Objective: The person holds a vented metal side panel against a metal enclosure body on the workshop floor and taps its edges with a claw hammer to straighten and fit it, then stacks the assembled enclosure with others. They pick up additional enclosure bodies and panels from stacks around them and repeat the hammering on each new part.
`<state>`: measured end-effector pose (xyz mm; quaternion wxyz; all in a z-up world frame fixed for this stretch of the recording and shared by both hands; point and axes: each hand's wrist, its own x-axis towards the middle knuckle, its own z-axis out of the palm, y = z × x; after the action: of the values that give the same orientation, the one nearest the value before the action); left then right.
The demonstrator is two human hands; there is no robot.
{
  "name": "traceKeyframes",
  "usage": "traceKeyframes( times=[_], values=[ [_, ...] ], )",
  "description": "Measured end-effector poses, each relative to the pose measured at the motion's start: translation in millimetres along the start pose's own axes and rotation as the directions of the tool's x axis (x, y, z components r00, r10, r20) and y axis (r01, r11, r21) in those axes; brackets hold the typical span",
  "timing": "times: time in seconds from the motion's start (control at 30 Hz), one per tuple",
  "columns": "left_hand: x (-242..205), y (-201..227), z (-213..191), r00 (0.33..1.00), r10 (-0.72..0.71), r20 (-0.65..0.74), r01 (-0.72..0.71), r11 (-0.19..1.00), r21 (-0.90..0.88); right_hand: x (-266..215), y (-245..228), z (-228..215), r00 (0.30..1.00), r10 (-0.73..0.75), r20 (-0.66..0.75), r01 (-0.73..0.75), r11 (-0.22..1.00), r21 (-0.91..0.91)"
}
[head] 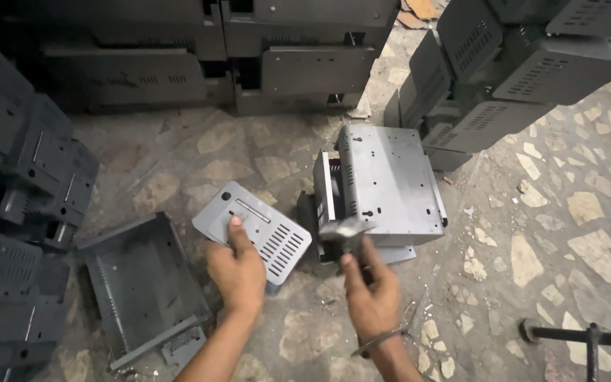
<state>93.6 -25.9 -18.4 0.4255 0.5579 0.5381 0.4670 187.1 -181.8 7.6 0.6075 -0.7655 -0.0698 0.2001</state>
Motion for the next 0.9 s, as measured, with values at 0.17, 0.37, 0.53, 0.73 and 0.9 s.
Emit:
traceKeyframes(
  times=[0.17,0.37,0.53,0.73,0.9],
  values=[
    [0,-1,-2,1.0,0.026,0.008,-0.026,1.0,-0.006,17,13,-13,0.962,-0.271,0.023,0.271,0.962,-0.015],
    [1,-1,-1,0.999,-0.009,0.042,0.01,1.0,-0.023,2,-24,0,0.982,-0.187,-0.025,0.182,0.974,-0.134],
    [2,-13,1,0.999,-0.005,0.042,0.005,1.0,-0.006,9,-16,-8,0.98,-0.039,0.195,0.08,0.976,-0.204],
    [2,-15,-24,0.729,-0.571,0.377,0.666,0.465,-0.584,11,2,-7,0.972,0.013,0.233,0.015,0.993,-0.117],
    [-13,-70,-29,0.626,-0.099,0.774,-0.074,0.98,0.185,9,5,-4,0.97,0.055,0.237,-0.037,0.996,-0.078]
  ],
)
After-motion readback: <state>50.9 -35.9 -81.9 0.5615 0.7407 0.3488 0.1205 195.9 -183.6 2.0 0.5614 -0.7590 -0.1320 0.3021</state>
